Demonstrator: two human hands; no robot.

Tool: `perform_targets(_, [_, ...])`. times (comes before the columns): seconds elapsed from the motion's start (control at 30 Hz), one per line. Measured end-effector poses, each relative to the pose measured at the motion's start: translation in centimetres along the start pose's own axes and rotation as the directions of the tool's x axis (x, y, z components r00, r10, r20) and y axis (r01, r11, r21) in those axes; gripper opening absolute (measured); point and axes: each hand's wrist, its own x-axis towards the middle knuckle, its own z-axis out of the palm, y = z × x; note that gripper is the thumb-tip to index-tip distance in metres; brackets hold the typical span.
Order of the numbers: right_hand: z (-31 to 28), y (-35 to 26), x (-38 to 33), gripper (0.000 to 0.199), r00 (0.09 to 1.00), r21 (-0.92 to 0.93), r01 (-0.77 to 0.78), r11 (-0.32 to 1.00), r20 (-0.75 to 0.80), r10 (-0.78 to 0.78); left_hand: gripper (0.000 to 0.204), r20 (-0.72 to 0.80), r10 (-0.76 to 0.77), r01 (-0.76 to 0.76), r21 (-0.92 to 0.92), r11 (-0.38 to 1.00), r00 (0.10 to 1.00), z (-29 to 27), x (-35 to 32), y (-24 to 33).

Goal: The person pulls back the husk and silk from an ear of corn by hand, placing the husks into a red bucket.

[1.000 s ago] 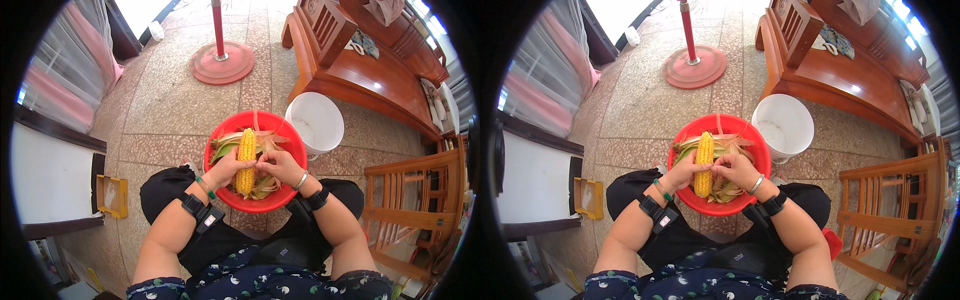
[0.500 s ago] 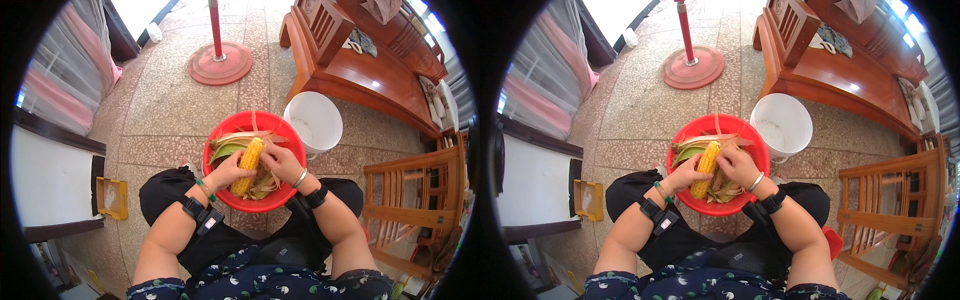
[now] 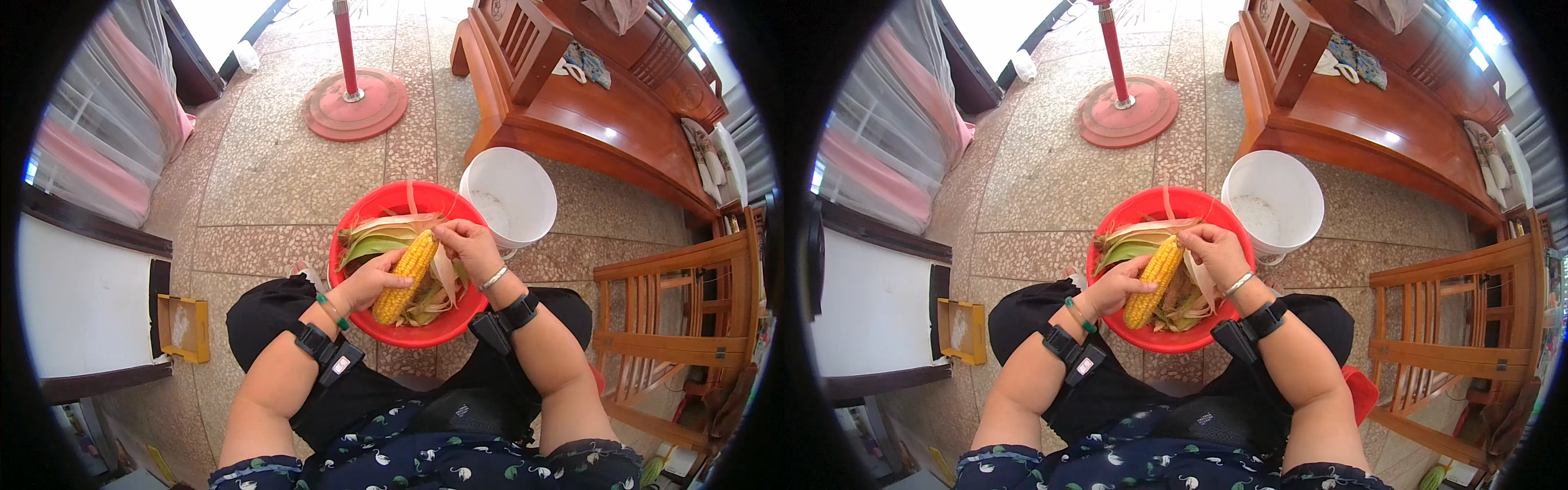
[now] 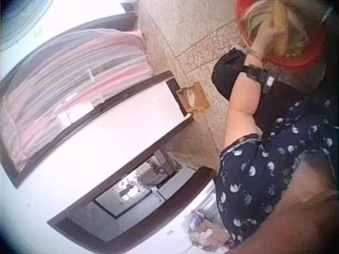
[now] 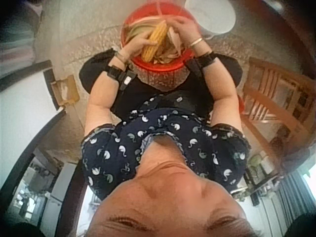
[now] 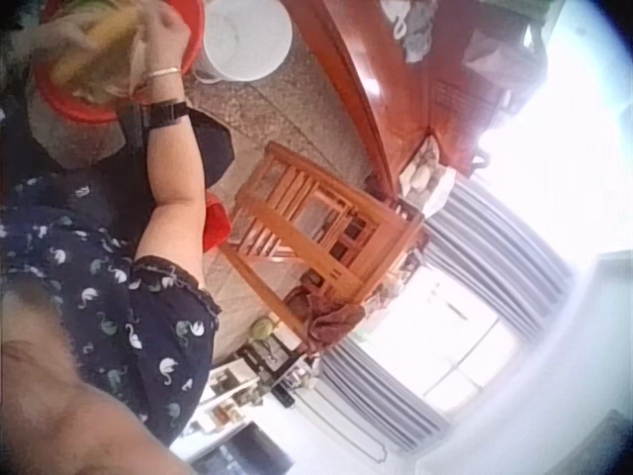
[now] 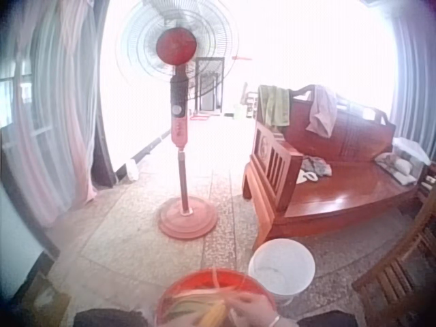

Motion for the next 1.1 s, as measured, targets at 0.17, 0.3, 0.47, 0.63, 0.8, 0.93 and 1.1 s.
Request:
perform_targets(0.17, [-1.1, 0.9, 0.2, 0.025, 0.997, -0.029, -0.046, 0.999, -0.068, 0.044, 0.049, 0.004, 0.03, -0.028, -0.221, 0.975, 1.0, -0.1, -0.3, 1.0])
perform_targets(0.3, [-0.1, 0.4, -0.5, 0.028, 0.943, -0.106, -0.301, 0.948, 0.114, 0.312, 0.038, -0.102, 0.036, -0.06, -0.246, 0.967, 0.994, -0.1, -0.5, 1.4])
perform_targets(0.47, [1.2, -0.9, -0.3, 0.026, 1.0, 0.161, -0.017, 0.987, 0.005, 0.016, 0.036, -0.036, -0.033, 0.026, -0.182, 0.983, 0.999, 0.2, -0.4, 0.9])
perform_targets(0.63, [-0.1, 0.5, 0.2, 0.018, 0.997, 0.127, 0.046, 0.991, 0.05, -0.052, 0.037, 0.009, -0.054, 0.055, -0.192, 0.98, 0.999, 0.2, -0.2, 0.7])
perform_targets(0.8, [0.1, -0.7, -1.4, 0.018, 0.911, -0.025, -0.121, 0.992, 0.395, 0.121, 0.034, -0.18, 0.026, -0.077, -0.284, 0.956, 0.983, 0.0, -0.3, 1.3])
perform_targets(0.93, [0.6, 0.8, -0.7, 0.033, 0.977, -0.144, -0.068, 0.987, 0.19, 0.095, 0.034, -0.178, 0.024, -0.069, -0.254, 0.965, 0.984, -0.3, -0.2, 0.9])
perform_targets(1.1, [1.0, -0.4, -0.2, 0.029, 0.999, 0.129, 0.041, 0.991, 0.013, -0.043, 0.035, -0.059, -0.049, 0.032, -0.254, 0.967, 0.997, -0.4, -0.2, 0.5])
